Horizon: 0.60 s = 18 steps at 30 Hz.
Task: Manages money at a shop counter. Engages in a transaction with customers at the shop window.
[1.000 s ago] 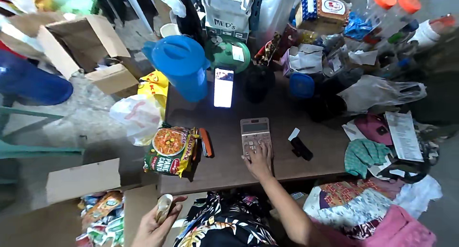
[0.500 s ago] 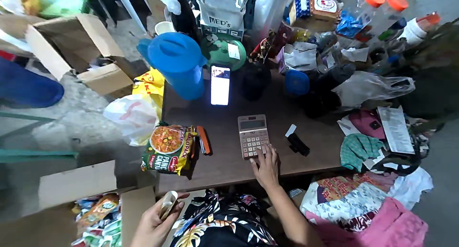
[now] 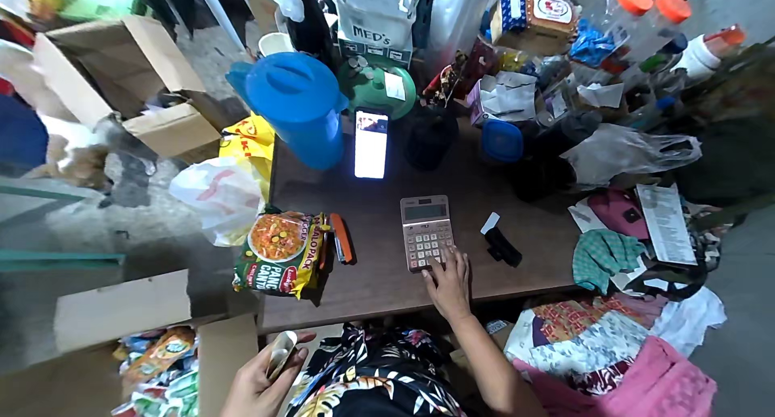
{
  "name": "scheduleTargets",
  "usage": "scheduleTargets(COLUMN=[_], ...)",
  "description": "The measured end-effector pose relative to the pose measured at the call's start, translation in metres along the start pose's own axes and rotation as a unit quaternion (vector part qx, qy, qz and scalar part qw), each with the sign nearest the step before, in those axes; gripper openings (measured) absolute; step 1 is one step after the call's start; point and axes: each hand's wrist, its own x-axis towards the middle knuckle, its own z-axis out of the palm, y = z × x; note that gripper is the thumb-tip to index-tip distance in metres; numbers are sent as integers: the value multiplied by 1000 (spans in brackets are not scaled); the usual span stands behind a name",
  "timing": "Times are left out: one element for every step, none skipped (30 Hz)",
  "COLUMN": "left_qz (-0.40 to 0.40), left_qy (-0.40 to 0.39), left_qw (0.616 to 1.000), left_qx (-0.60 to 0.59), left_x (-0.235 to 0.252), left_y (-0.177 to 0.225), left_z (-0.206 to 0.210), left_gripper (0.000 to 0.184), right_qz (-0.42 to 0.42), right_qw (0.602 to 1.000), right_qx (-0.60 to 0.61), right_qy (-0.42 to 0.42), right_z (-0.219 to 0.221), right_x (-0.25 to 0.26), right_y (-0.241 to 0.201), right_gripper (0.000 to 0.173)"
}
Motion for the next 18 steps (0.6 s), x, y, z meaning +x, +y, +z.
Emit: scheduleTargets(left_qz=[0,1,1,1,1,2,4,6,6,8,8,7,6,3,1,0,2,4], left_qy=[1,2,2,1,2,2,3,4,4,3,3,3,2,2,2,3,2,2], left_qw=[1000,1000,1000,1000,1000,1000,1000,1000,1000,1000,1000,1000,1000,1000,1000,1000,1000,1000], left_qx=[0,2,4,5,7,10,15,18,19,19,18,15,14,14,14,14,13,13], left_x=[1,1,2,3,4,5,5,6,6,7,7,7,8,8,8,8,8,9], left_y=[0,0,1,1,1,2,3,3,3,3,3,4,5,6,6,5,5,4], left_z=[1,2,2,2,3,3,4,4,5,5,6,7,7,7,8,9,10,10], left_gripper=[27,26,26,26,26,26,26,26,26,26,26,25,26,26,26,25,25,25], right_qz=[2,3,7,13,20,21,17,14,15,23,32,34,25,9,-5,-13,-16,-14], right_qw=[1000,999,998,998,998,998,998,997,997,997,998,998,998,998,998,998,998,998], right_qx=[2,-5,-14,-18,-22,-26,-28,-35,-45,-51,-49,-48,-48,-50,-49,-48,-47,-48], right_qy=[23,51,66,63,54,53,61,68,67,54,38,33,39,47,48,39,31,36], right_z=[0,0,1,0,-1,-2,-2,-2,-2,-3,-3,-2,-1,1,1,1,0,0], right_x=[-1,-2,-2,-2,-2,0,3,7,11,14,17,18,17,15,12,9,5,2], right_y=[1,3,4,4,3,3,4,4,5,5,5,6,6,6,5,4,4,5], right_gripper=[38,41,43,45,47,48,47,45,44,41,39,37,35,34,34,34,36,37])
